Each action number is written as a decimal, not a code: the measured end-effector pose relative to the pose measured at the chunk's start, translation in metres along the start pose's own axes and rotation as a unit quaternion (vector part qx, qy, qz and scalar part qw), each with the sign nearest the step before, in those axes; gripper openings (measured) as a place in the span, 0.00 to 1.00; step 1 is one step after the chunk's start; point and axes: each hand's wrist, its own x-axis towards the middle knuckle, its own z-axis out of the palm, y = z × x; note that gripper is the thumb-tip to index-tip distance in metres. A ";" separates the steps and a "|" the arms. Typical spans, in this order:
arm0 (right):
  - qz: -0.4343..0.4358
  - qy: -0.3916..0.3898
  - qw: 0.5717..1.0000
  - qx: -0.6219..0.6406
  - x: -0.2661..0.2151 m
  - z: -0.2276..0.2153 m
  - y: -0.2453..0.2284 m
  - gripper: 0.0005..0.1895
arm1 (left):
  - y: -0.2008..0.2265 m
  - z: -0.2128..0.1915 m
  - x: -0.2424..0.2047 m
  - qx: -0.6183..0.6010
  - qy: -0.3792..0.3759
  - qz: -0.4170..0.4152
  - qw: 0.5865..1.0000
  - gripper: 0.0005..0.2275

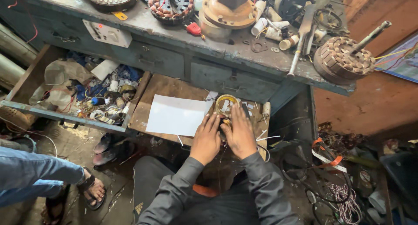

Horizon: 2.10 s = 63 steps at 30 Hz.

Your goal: The person sits on the floor and works on a copper-wound electrical coil placed on a small wooden board. They use a pair of scissors to strip the insulation from the ends of the copper wires and then insert the stripped wire ends into the coil assembly.

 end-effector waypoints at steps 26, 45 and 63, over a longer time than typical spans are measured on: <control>-0.048 -0.041 0.998 0.014 0.013 0.014 -0.002 0.38 | -0.001 -0.001 -0.001 -0.014 0.018 -0.005 1.000 0.25; -0.074 -0.043 0.996 0.002 0.009 0.018 0.004 0.39 | -0.005 0.007 -0.002 0.016 0.006 -0.009 1.000 0.25; 0.068 0.142 0.935 0.318 -0.048 -0.033 0.012 0.24 | 0.008 -0.015 -0.003 0.019 0.010 -0.007 1.000 0.25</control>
